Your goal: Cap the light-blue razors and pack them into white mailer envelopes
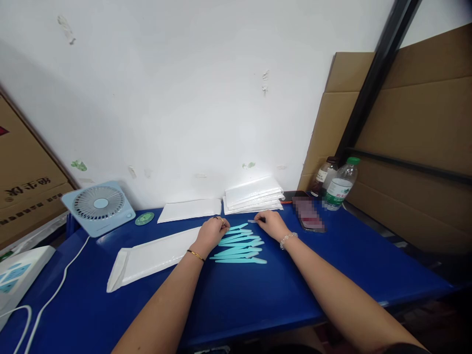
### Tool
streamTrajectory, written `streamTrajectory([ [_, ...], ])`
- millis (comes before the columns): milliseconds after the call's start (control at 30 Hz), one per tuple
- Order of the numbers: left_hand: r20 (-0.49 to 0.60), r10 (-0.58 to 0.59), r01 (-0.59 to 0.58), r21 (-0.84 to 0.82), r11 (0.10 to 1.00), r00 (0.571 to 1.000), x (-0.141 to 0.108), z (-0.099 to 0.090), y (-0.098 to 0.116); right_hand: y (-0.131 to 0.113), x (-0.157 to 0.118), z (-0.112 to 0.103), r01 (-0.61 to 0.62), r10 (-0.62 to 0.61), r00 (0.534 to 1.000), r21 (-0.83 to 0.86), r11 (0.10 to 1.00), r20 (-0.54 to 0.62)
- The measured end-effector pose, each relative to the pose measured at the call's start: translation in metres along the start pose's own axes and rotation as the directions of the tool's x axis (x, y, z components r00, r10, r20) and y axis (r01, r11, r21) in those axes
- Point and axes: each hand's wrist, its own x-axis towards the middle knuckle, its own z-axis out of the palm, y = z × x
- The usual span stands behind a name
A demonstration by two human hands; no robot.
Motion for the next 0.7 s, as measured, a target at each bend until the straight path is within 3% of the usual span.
streamTrajectory([
  [100, 0.006, -0.02, 0.02, -0.052, 0.998, 1.0, 0.001, -0.001, -0.002, 0.0, 0.002, 0.006, -0.019, 0.02, 0.999, 0.01, 1.0, -0.045],
  [267, 0.069, -0.089, 0.099, -0.156, 0.983, 0.994, 0.002, 0.001, -0.006, -0.001, 0.004, 0.008, -0.022, 0.021, 1.0, 0.061, 0.998, 0.005],
  [433, 0.014, -0.074, 0.075, -0.14, 0.987, 0.997, 0.0, 0.002, -0.005, -0.001, -0.001, -0.003, -0.024, 0.009, 0.998, 0.271, 0.962, 0.057],
  [533, -0.047, -0.07, 0.065, -0.104, 0.992, 0.996, -0.001, 0.0, -0.002, 0.0, -0.003, -0.007, -0.094, 0.07, 0.995, 0.421, 0.902, 0.072],
  [700, -0.063, -0.071, 0.064, -0.108, 0.992, 0.995, -0.001, -0.002, 0.0, -0.001, -0.003, -0.009, -0.138, 0.134, 0.989, 0.685, 0.715, 0.06],
])
